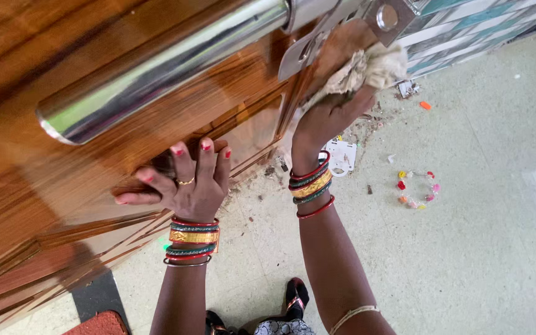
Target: The person wipes the surface, panels, and handle of a wooden door with a cloth.
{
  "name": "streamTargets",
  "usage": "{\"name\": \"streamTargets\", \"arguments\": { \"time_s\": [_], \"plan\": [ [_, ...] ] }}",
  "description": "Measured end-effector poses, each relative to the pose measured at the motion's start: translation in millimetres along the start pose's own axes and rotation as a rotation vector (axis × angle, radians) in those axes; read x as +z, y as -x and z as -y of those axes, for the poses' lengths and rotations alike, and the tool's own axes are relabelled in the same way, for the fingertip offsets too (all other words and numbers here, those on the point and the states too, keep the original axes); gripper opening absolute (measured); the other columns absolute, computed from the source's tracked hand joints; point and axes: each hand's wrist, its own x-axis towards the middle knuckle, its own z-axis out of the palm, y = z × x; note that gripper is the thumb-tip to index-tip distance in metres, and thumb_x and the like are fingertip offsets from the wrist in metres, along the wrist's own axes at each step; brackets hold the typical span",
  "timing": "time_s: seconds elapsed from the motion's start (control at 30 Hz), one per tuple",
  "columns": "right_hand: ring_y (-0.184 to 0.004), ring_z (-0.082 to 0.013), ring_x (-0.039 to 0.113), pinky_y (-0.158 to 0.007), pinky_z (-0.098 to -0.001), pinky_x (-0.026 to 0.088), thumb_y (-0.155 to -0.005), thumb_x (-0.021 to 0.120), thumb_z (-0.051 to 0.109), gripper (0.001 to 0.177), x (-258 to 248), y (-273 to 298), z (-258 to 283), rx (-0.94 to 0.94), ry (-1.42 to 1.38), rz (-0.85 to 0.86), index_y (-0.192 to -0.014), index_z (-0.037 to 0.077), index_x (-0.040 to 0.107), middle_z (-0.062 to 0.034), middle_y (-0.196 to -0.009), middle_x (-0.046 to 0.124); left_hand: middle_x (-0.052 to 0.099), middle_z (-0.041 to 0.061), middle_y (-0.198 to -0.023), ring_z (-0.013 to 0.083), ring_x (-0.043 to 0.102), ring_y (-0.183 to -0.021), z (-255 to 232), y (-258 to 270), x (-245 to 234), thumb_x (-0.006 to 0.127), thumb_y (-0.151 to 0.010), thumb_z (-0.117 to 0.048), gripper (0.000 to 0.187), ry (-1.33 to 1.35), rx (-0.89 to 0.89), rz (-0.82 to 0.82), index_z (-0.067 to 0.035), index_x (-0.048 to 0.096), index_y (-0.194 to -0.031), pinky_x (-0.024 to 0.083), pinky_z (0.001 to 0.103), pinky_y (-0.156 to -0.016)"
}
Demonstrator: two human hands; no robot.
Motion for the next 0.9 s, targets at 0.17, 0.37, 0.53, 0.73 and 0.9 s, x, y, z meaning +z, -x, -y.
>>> {"name": "streamTargets", "arguments": {
  "time_s": [0.17, 0.37, 0.53, 0.73, 0.9],
  "plan": [
    [-0.118, -0.0269, 0.056, -0.107, -0.0357, 0.047, -0.1, 0.035, -0.009, 0.041, -21, 79, -10, 0.5, 0.008, 0.244, -0.139, -0.006, 0.047, -0.0167, -0.129, 0.056, 0.003, 0.0, -0.18, 0.0355, -0.005, -0.165, -6, -10, -2, 0.049, -0.112, -0.063, 0.062, -0.036, -0.025, 0.003, -0.036, 0.036, -0.166, -0.011, 0.084, -0.112],
    [-0.112, -0.0259, 0.055, -0.094, -0.0385, 0.047, -0.102, 0.043, -0.006, 0.057, -22, 15, 31, 0.335, -0.409, 0.215, -0.156, -0.001, 0.029, -0.0169, -0.146, 0.051, 0.007, 0.0, -0.18, 0.0353, -0.002, -0.165, -8, 0, 7, 0.053, -0.113, -0.06, 0.061, 0.008, -0.044, -0.026, -0.035, 0.035, -0.165, -0.011, 0.085, -0.112],
    [-0.128, -0.0207, 0.056, -0.111, -0.0384, 0.047, -0.102, 0.035, -0.006, 0.055, 4, 11, -66, 0.249, -0.313, 0.023, -0.156, -0.001, 0.031, -0.0111, -0.15, 0.047, 0.01, -0.001, -0.179, 0.0363, 0.002, -0.165, -9, 0, 7, 0.052, -0.11, -0.058, 0.07, 0.013, -0.042, -0.039, -0.035, 0.026, -0.17, -0.012, 0.083, -0.115],
    [-0.118, -0.0248, 0.051, -0.107, -0.0385, 0.043, -0.111, 0.039, 0.015, 0.036, -24, 248, -121, 0.967, -0.01, 0.283, -0.141, -0.004, 0.041, -0.0198, -0.135, 0.052, 0.007, -0.005, -0.179, 0.0363, 0.004, -0.165, -1, 20, 22, 0.043, -0.115, -0.059, 0.064, -0.004, -0.083, -0.047, -0.035, 0.021, -0.17, -0.012, 0.085, -0.115],
    [-0.126, -0.0235, 0.048, -0.109, -0.0372, 0.039, -0.107, 0.049, 0.008, 0.047, -68, 328, 8, 0.775, -0.474, 0.562, -0.146, -0.003, 0.027, -0.0152, -0.14, 0.048, -0.003, -0.002, -0.181, 0.0329, -0.005, -0.166, 35, 79, 29, 0.041, -0.11, -0.054, 0.063, -0.049, 0.024, 0.143, -0.032, 0.026, -0.167, -0.017, 0.075, -0.117]
  ]
}}
